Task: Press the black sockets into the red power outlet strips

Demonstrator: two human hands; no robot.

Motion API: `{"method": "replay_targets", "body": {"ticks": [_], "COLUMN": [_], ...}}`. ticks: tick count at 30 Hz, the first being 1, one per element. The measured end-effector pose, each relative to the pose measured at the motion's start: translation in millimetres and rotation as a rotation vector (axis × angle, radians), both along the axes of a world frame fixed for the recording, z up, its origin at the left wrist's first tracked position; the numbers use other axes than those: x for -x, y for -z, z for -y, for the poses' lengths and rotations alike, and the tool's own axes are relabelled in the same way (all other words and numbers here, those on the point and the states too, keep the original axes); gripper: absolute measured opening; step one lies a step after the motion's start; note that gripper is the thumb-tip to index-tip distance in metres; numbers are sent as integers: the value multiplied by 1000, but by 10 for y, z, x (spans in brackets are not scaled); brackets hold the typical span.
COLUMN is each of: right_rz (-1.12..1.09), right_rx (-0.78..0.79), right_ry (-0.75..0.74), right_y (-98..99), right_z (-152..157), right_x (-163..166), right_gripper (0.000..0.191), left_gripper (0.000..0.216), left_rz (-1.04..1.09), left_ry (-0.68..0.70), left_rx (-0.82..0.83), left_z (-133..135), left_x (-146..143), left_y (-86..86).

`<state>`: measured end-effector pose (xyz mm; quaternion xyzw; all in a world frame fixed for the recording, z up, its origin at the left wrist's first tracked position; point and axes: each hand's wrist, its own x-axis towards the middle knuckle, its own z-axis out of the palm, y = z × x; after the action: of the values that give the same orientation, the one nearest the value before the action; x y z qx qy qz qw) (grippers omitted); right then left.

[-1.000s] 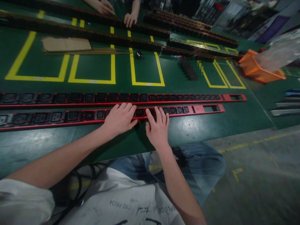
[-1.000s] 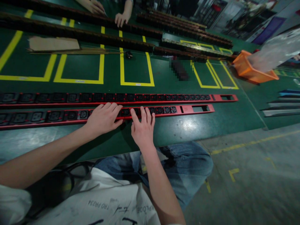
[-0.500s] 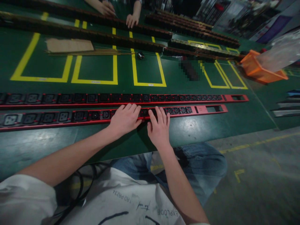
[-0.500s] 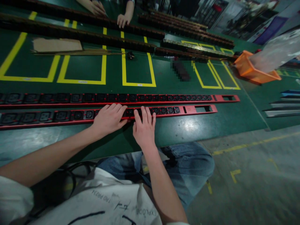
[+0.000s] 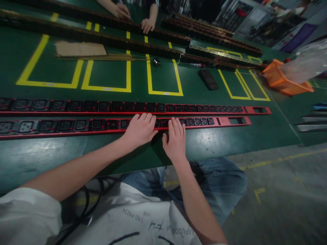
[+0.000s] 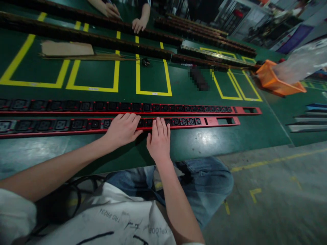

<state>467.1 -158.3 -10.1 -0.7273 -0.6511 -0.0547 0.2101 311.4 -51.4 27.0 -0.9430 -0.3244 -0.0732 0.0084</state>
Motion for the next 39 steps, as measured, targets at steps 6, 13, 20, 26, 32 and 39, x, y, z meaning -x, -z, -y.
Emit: {"method": "replay_targets", "body": {"ticks": [6, 13, 20, 26, 32, 39], "right_rz": [-3, -28, -20, -10, -24, -37], "right_rx": [-14, 35, -26, -10, 5, 15], "right_ry": [25, -1, 27, 30, 49, 43], "right_y": [17, -31, -24, -24, -17, -30], "right_z": [-3, 8, 15, 26, 23, 21], "right_x": [-21, 30, -2, 9, 14, 21], "right_gripper": [54, 53, 51, 50, 53, 54], "left_gripper": [50, 45, 46, 50, 48, 46], "left_rz": [-7, -18, -4, 24, -11, -21], "left_ry": [-29, -17, 34, -28, -33, -10], "left_rx": [1, -20, -42, -8, -28, -9], "left_z": [-4, -12, 5, -27, -62, -90], "left_x": [75, 81, -49, 88, 123, 124], "left_y": [-14, 4, 52, 35, 30, 36]}}
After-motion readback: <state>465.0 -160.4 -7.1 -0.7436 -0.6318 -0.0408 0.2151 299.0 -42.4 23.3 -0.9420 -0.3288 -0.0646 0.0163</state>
